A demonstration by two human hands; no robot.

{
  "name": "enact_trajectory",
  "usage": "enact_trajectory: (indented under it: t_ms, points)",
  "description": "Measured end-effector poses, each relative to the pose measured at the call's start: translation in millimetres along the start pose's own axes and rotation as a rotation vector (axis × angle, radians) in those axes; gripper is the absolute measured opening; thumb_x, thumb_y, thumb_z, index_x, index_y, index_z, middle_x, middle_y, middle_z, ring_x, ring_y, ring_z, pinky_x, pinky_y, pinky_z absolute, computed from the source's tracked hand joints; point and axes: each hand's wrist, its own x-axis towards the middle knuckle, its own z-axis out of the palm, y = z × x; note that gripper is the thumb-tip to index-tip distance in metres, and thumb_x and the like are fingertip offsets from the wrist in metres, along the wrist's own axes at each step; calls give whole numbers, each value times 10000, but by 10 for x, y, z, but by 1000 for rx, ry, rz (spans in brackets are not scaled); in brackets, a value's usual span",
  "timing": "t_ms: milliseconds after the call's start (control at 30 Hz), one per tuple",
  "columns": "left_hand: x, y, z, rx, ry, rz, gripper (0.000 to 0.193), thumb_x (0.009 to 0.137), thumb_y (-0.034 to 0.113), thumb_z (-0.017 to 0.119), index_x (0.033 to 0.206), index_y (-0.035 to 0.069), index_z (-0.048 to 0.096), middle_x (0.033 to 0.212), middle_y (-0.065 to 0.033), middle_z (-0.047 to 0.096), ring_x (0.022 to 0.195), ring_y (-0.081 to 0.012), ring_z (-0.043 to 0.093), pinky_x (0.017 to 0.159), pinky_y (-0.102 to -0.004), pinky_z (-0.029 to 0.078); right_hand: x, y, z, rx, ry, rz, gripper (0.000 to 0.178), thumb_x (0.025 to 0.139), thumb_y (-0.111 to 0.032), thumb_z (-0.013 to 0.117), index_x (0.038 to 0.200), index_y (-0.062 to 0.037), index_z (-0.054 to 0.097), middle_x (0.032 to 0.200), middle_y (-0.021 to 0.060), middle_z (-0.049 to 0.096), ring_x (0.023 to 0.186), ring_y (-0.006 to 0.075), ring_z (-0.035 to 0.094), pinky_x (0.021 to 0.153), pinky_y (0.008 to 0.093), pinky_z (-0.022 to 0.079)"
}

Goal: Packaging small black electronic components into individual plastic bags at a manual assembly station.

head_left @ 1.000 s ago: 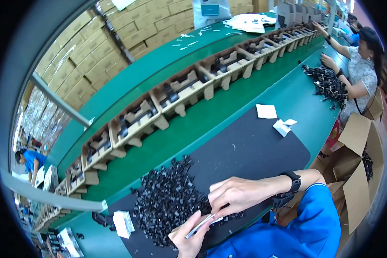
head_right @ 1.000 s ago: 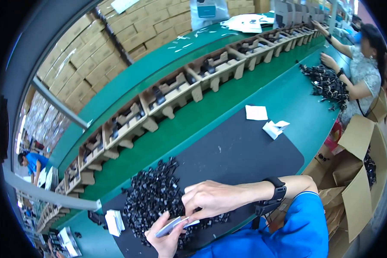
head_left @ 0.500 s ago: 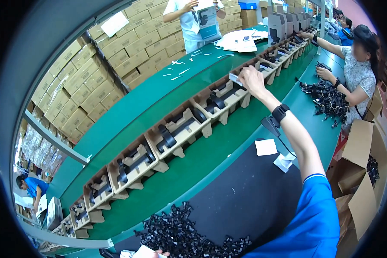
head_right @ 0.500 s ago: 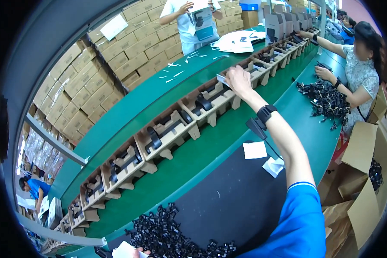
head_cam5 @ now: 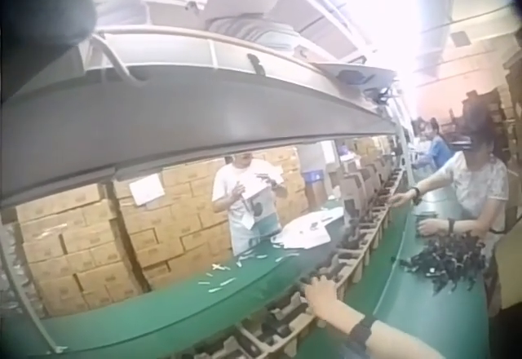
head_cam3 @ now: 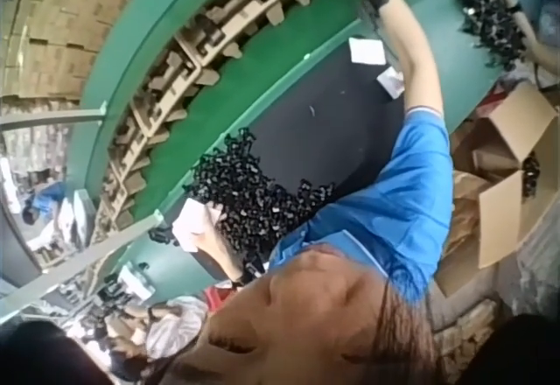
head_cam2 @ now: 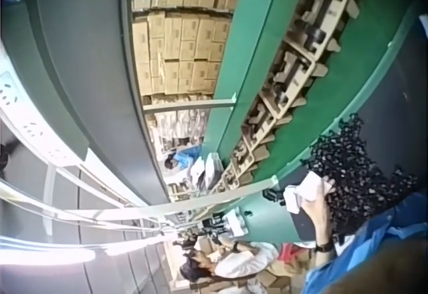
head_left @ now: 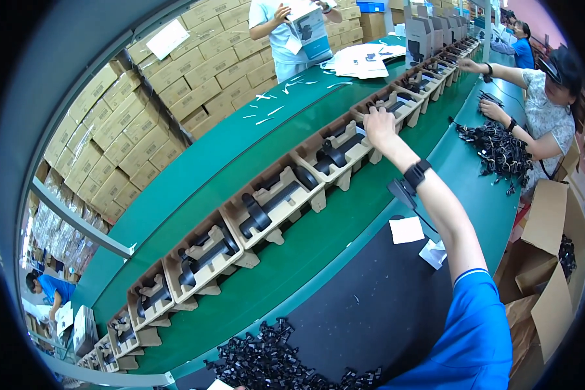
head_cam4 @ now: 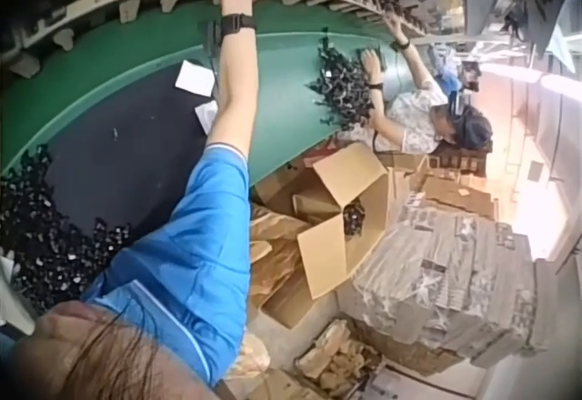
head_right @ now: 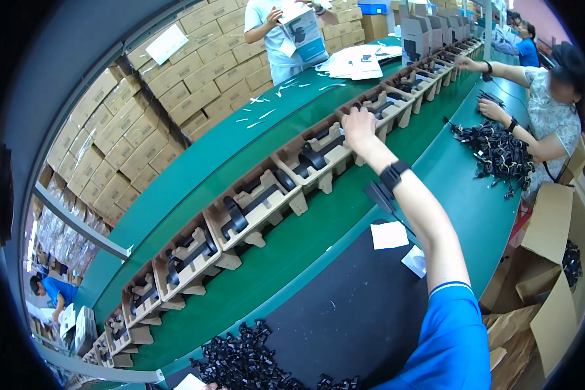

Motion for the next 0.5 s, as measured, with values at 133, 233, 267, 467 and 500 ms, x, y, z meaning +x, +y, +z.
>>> enact_trajectory:
  t_ms: [133,233,267,467,500]
  points:
    - [-3,123,-78,-30,75,19,369,843,25,633,1162,-57,467,888,-189,635,668,-266,662,533,-324,578,-565,-407,-234,245,136,-368,264,823,-93,570,1077,-45,623,1097,137,596,1023,269,556,727,385,506]
    - [-28,218,-61,-12,65,88,399,833,5,636,1176,-18,434,881,-174,620,652,-251,655,535,-318,579,-777,-574,-114,429,254,-485,269,835,-85,559,1092,-24,604,1088,140,594,1007,283,558,753,388,497]
    - [-30,193,-74,-14,60,57,407,830,1,638,1176,-5,424,887,-169,612,652,-244,651,535,-314,579,-821,-613,-75,522,316,-536,271,840,-81,553,1100,-13,594,1084,141,593,998,290,559,766,390,492]
    - [-40,150,-172,-52,65,58,417,836,15,640,1185,23,412,907,-156,600,670,-221,646,538,-294,573,-774,-838,-17,507,315,-513,304,836,-91,561,1119,19,573,1109,151,591,991,323,559,831,417,465]
    - [-34,146,-209,-53,79,55,417,836,15,640,1185,23,412,907,-156,600,670,-221,646,538,-294,573,-782,-876,-15,555,374,-460,309,836,-97,558,1123,18,569,1109,150,593,983,327,560,846,439,452]
